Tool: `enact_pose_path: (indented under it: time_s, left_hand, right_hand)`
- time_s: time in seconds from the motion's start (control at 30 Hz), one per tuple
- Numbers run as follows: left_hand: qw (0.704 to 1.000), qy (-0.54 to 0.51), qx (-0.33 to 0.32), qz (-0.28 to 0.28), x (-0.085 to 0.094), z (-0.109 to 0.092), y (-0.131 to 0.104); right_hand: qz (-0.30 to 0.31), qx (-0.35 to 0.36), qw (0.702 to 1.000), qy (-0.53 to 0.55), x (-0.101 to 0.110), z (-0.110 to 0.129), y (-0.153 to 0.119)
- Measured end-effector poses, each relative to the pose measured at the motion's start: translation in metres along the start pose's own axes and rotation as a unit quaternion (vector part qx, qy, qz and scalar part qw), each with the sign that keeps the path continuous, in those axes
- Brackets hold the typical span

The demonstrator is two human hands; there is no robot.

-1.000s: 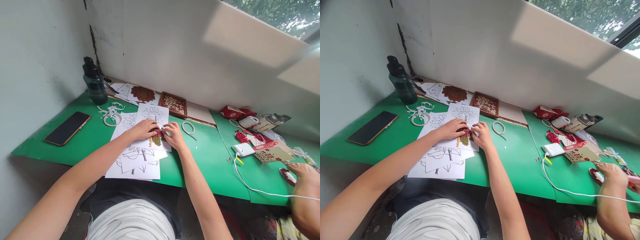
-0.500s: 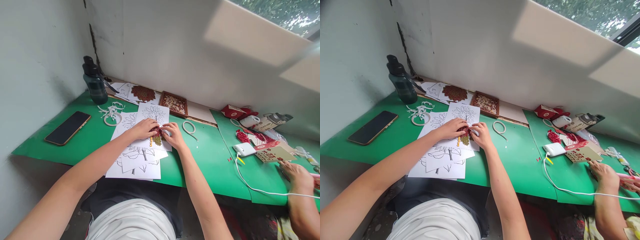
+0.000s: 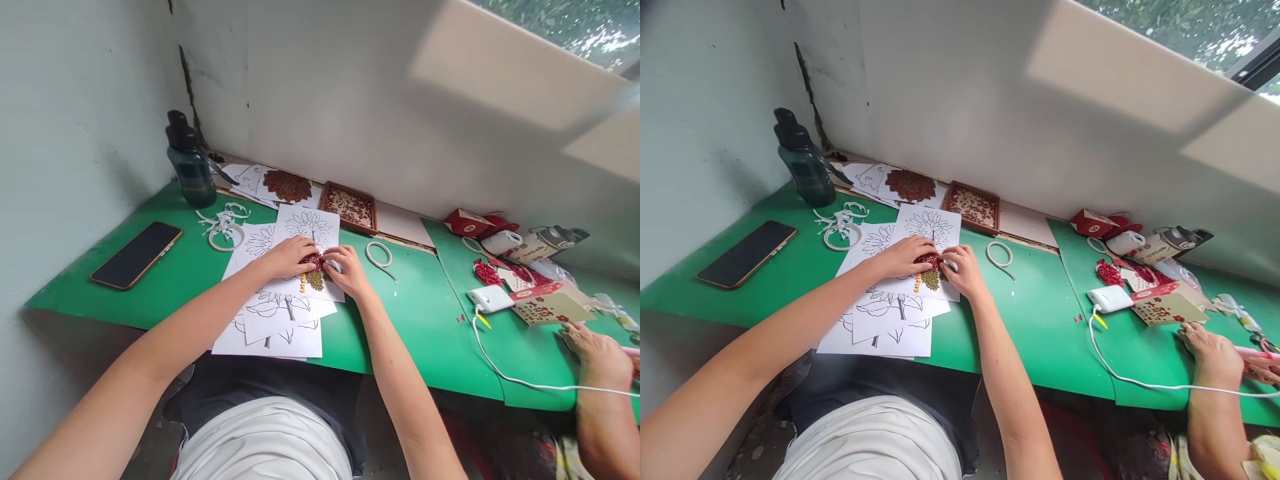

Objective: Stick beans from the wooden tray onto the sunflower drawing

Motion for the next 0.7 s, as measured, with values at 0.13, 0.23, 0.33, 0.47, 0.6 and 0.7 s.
enact_pose_path:
  time_s: [0.13, 0.23, 0.33, 0.47, 0.6, 0.7]
  left_hand:
    - [1.000, 0.001, -0.002, -0.031, 0.004, 0.000, 0.000]
    - [0.997, 0.009, 0.021, -0.077, 0.011, 0.004, 0.000]
    - [0.993, 0.022, 0.054, -0.100, 0.015, 0.013, -0.002]
    - [0.993, 0.029, 0.076, -0.080, 0.014, 0.022, -0.004]
    - [0.994, 0.027, 0.074, -0.072, 0.012, 0.023, -0.005]
    - [0.994, 0.026, 0.078, -0.074, 0.012, 0.022, -0.005]
  right_hand:
    - [-0.003, 0.011, 1.000, -0.018, 0.001, 0.010, -0.001]
    - [0.013, 0.032, 0.998, -0.045, -0.006, 0.026, -0.003]
    - [0.052, 0.057, 0.996, -0.051, -0.018, 0.043, -0.004]
    - [0.076, 0.069, 0.994, -0.039, -0.024, 0.052, -0.005]
    - [0.075, 0.061, 0.995, -0.023, -0.015, 0.049, -0.006]
    - [0.077, 0.048, 0.996, 0.022, -0.006, 0.044, -0.007]
Point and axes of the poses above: each hand's wrist, its own y-axis towards the middle knuckle, its own x-axis out of the back of the hand, z = x × y, the point moved 4 cm from there along y, towards the middle knuckle, and after that the axes turned 9 degrees about -x, right-handed, at the moved point
